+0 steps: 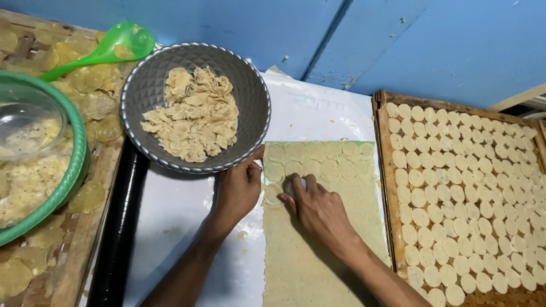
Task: Cutting small circular shapes from a sheet of dough using a round cutter.
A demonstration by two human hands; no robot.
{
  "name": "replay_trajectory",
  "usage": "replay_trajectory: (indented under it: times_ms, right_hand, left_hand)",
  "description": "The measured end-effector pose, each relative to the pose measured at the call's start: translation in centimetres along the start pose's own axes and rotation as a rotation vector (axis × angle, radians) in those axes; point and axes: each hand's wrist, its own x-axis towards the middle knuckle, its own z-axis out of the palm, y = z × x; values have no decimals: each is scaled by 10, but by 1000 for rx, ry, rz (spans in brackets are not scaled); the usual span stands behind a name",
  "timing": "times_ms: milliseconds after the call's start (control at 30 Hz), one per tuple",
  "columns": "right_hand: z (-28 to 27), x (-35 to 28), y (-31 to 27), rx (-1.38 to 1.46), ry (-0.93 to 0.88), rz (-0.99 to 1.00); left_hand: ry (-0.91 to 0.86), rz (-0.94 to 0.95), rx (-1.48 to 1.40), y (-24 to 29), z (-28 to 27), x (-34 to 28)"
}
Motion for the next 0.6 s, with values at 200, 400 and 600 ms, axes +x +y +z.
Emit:
replay_trajectory:
  times_ms: [200, 400, 600]
  right_hand:
    - [11, -7, 31, 375, 17, 72]
    - [-3, -31, 47, 311, 48, 162]
    - [3, -26, 45, 261, 78, 63]
  left_hand:
    - [21, 7, -9, -8, 7, 0]
    - [24, -1, 12, -7, 2, 0]
    - [88, 76, 71, -17, 16, -1]
